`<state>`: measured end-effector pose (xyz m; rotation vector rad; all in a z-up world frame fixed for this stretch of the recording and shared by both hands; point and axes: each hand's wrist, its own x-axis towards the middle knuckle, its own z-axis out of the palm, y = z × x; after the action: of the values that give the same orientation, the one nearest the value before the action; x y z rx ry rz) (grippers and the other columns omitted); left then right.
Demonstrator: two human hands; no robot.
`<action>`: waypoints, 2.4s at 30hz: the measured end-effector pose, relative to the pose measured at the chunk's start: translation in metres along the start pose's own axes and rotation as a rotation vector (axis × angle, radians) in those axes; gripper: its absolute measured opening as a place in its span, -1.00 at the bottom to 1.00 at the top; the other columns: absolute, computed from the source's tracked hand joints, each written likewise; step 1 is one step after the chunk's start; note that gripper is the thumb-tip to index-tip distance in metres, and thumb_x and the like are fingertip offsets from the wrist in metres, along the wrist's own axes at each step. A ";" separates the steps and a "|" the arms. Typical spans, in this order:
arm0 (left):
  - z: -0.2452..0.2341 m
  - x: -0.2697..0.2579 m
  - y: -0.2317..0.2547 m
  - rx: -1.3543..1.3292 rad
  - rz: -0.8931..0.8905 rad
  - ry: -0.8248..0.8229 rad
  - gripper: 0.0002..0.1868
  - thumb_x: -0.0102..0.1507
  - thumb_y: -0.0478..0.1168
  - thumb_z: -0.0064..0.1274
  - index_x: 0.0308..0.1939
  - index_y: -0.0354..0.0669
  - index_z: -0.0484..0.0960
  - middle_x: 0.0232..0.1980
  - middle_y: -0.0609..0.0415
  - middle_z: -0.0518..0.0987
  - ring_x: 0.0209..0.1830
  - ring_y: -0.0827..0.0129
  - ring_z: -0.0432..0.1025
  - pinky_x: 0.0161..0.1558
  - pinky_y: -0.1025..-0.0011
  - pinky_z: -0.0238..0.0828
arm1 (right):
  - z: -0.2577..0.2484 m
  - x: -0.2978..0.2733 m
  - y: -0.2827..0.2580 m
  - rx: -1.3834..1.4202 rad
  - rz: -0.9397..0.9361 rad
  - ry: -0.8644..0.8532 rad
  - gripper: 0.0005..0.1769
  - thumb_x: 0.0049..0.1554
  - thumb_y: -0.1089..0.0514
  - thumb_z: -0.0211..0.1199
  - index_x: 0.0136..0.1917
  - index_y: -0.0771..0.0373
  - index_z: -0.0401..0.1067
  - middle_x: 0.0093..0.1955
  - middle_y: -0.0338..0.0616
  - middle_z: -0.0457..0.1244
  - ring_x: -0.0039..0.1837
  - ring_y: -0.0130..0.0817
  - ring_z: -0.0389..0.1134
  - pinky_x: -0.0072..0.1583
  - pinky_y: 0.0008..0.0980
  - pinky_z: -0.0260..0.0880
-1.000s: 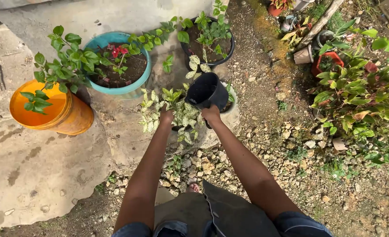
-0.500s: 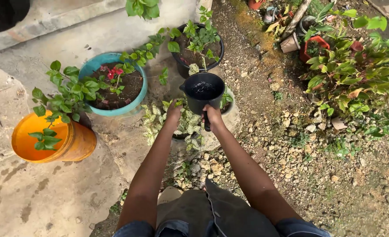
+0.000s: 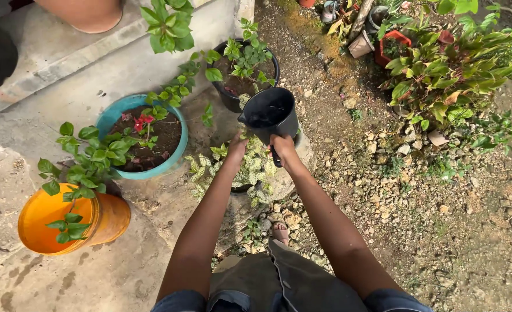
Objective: Water various potted plants and garden areas using a small handheld bucket and a larger water source.
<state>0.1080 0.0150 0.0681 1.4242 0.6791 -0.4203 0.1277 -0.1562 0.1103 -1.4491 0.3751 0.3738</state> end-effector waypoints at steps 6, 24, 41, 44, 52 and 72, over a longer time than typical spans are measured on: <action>0.045 0.026 0.012 0.031 0.017 -0.011 -0.27 0.35 -0.11 -0.08 0.59 0.42 0.05 0.55 0.12 0.26 0.35 0.12 0.35 0.22 -0.07 0.35 | -0.051 0.039 -0.011 -0.071 -0.023 0.009 -0.78 0.04 0.32 0.09 -0.11 0.58 0.35 -0.34 0.03 0.26 -0.46 -0.29 0.19 -0.42 -0.32 0.24; 0.128 0.089 0.008 -0.133 -0.025 0.033 -0.29 0.34 -0.07 -0.03 0.57 0.43 0.13 0.38 0.18 0.44 0.16 0.28 0.40 0.14 -0.13 0.23 | -0.163 0.162 -0.023 -0.612 -0.002 0.173 -0.71 0.08 0.17 0.26 -0.16 0.55 0.47 -0.29 0.04 0.37 -0.38 -0.25 0.40 -0.36 -0.24 0.38; 0.104 0.057 0.022 -0.154 -0.054 0.103 -0.32 0.40 -0.09 -0.10 0.60 0.38 0.11 0.16 0.18 0.47 -0.10 0.41 0.32 0.14 -0.05 0.29 | -0.145 0.181 -0.046 -0.761 0.072 0.156 -0.59 0.14 0.05 0.26 -0.16 0.54 0.53 -0.26 0.09 0.40 -0.29 -0.21 0.47 -0.24 -0.18 0.42; 0.105 0.057 0.025 -0.154 -0.064 0.110 -0.33 0.40 -0.09 -0.10 0.59 0.39 0.12 0.30 0.20 0.44 0.04 0.38 0.34 0.12 0.01 0.28 | -0.144 0.185 -0.046 -0.790 0.046 0.154 -0.59 0.13 0.03 0.28 -0.16 0.52 0.54 -0.25 0.11 0.41 -0.26 -0.20 0.48 -0.19 -0.17 0.43; 0.110 0.056 0.034 -0.108 -0.062 0.126 -0.35 0.38 -0.07 -0.11 0.57 0.42 0.15 0.45 0.22 0.41 0.28 0.30 0.38 0.10 0.12 0.30 | -0.142 0.188 -0.045 -0.763 0.037 0.167 -0.63 0.13 0.07 0.27 -0.13 0.52 0.50 -0.20 0.13 0.41 -0.26 -0.15 0.50 -0.21 -0.18 0.45; 0.084 0.067 0.067 -0.170 0.069 0.241 -0.27 0.36 -0.18 -0.08 0.61 0.30 0.09 0.30 -0.02 0.54 -0.17 0.48 0.38 -0.44 0.48 0.20 | -0.085 0.264 -0.061 -0.081 0.046 -0.142 -0.90 0.04 0.38 0.15 -0.26 0.50 0.42 -0.37 0.05 0.31 -0.42 -0.23 0.30 -0.36 -0.27 0.35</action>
<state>0.2159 -0.0506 0.0755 1.3437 0.8366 -0.1332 0.3879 -0.2408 0.0338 -1.4848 0.2822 0.5309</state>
